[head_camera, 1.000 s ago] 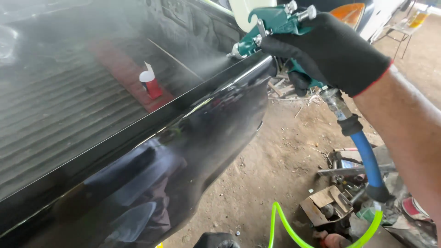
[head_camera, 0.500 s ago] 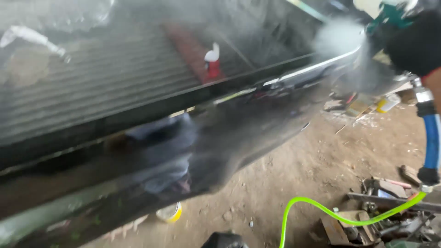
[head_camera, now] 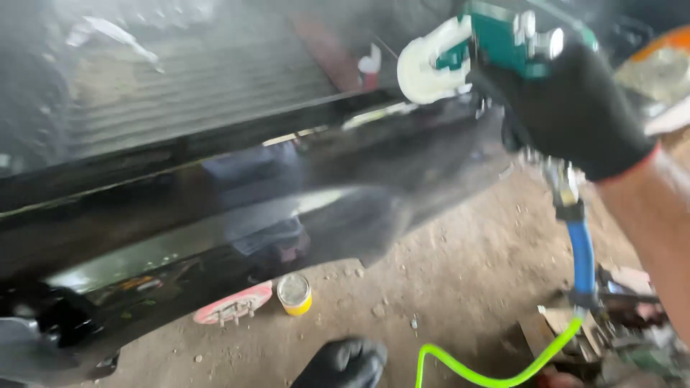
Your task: The person pours liquid from a yellow can into a spray gun cup using a filter, then walks to a black car. They proceed to spray the side of the car, focusing on the rear quarter panel and fuel door area.
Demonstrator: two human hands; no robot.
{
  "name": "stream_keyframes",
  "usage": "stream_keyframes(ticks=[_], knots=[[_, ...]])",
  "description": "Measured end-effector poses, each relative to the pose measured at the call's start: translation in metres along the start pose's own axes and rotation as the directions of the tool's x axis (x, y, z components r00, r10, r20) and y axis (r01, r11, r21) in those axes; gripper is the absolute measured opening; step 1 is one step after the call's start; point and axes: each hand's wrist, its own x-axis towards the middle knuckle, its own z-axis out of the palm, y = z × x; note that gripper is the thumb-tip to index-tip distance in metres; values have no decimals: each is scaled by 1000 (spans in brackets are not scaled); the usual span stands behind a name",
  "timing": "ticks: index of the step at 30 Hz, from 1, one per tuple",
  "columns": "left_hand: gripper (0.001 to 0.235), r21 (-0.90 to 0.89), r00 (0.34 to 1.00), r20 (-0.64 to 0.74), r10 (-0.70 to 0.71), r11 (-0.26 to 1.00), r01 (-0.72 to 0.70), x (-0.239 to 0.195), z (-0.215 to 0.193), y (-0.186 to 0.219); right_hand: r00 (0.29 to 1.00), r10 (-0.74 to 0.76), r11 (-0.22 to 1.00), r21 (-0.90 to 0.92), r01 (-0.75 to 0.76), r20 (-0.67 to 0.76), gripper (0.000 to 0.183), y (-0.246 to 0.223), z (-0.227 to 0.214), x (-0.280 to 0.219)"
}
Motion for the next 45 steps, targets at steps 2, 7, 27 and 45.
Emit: stream_keyframes(ticks=[2,7,27,45], knots=[[63,-17,998,-12,68,998,-69,101,20,75,994,-49,992,107,60,-97,21,-27,16,-14],[96,-483,975,216,53,874,59,267,90,230,955,264,928,303,-215,-133,26,-96,89,-70],[73,455,925,362,113,845,-281,115,25,290,762,590,618,459,-639,266,27,-240,196,-182],[81,589,989,94,118,794,-151,-5,-35,225,795,98,-486,726,-487,599,53,-250,266,-259]])
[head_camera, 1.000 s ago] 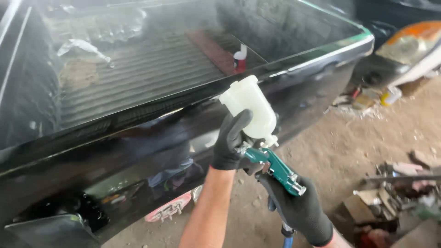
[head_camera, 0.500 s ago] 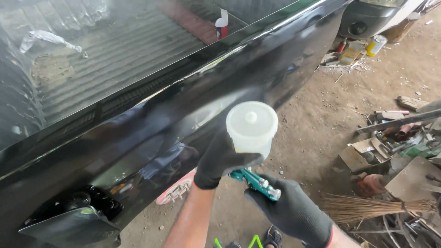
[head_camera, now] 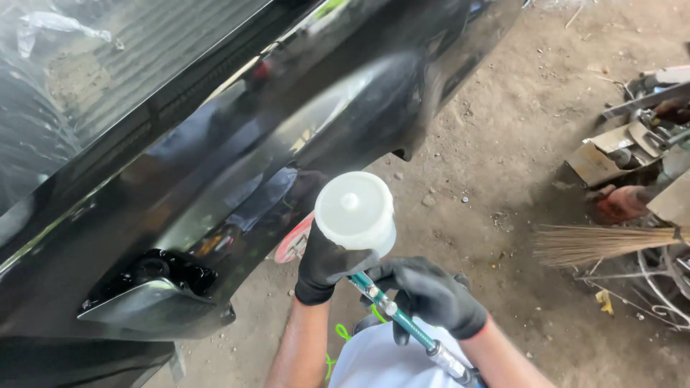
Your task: The person pours liquid from a yellow can into a spray gun cup using a filter, then walks to a black car. They proceed to spray the side of the car, focusing on the rear quarter panel and fuel door area.
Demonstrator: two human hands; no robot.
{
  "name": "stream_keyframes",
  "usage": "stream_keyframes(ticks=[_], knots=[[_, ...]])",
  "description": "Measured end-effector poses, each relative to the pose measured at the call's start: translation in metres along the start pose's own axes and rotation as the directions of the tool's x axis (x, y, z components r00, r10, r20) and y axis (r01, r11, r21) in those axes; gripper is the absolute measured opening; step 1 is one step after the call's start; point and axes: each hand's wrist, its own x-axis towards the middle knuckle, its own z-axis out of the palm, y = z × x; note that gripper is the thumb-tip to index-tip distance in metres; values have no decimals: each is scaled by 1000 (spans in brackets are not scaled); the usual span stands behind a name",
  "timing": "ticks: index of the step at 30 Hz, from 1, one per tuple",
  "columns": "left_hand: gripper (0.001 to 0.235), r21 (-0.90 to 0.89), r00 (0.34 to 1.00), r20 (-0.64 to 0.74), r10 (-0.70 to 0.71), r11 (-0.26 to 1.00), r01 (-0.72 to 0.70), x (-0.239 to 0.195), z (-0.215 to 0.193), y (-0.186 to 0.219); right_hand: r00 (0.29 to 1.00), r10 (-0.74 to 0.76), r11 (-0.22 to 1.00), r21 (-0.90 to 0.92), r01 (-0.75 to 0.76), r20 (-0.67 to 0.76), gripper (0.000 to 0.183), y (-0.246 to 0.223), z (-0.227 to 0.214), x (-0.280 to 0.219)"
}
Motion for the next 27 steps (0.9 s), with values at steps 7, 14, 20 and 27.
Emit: stream_keyframes(ticks=[7,14,20,27], knots=[[83,-75,1000,13,13,997,-12,-9,-2,7,922,-9,956,-275,-106,-387,38,65,-54,40],[89,-80,999,11,31,996,-30,-6,-1,11,989,-63,940,324,103,-131,32,115,-90,57],[85,-60,996,-45,78,995,-81,-13,-6,-23,996,81,938,339,-68,-25,38,136,-123,73],[94,22,988,-54,148,989,-147,-23,-6,5,997,-76,995,-68,75,-7,37,115,-121,71]])
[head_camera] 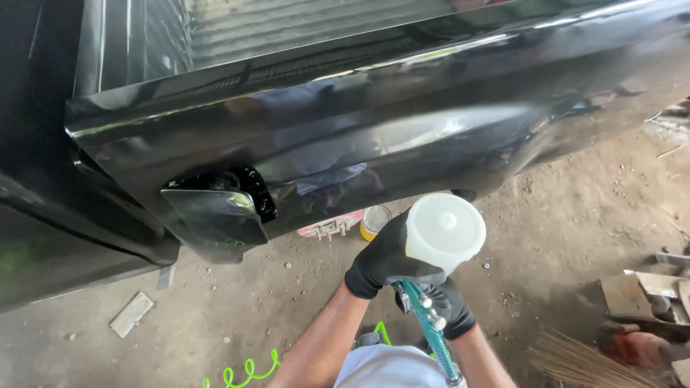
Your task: The person pours liquid from a yellow can into a spray gun cup using a filter, then walks to a black car. They proceed to spray the side of the car, focusing on the rear quarter panel and fuel door area.
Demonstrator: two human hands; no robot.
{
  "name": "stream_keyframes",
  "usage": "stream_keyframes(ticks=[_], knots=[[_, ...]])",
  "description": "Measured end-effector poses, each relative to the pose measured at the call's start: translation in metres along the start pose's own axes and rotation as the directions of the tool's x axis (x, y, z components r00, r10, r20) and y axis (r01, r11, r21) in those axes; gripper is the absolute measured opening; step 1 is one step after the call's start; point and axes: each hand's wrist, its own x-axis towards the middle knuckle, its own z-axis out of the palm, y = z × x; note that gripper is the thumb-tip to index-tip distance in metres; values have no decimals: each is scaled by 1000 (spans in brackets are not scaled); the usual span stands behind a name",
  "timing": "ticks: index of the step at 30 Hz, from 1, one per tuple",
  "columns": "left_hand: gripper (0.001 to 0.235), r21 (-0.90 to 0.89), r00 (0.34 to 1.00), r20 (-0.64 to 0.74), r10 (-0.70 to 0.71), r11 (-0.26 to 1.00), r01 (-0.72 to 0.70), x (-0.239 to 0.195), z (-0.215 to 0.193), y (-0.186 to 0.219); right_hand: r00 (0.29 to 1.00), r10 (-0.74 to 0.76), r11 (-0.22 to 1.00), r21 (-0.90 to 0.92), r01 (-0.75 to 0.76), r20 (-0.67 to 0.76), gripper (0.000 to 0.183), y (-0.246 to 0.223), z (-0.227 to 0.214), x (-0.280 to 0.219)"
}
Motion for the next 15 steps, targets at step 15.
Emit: stream_keyframes(ticks=[15], knots=[[68,440,899,315,302,793,-421,-4,44,-3,954,-208,612,-732,301,217,38,-28,18,-52]])
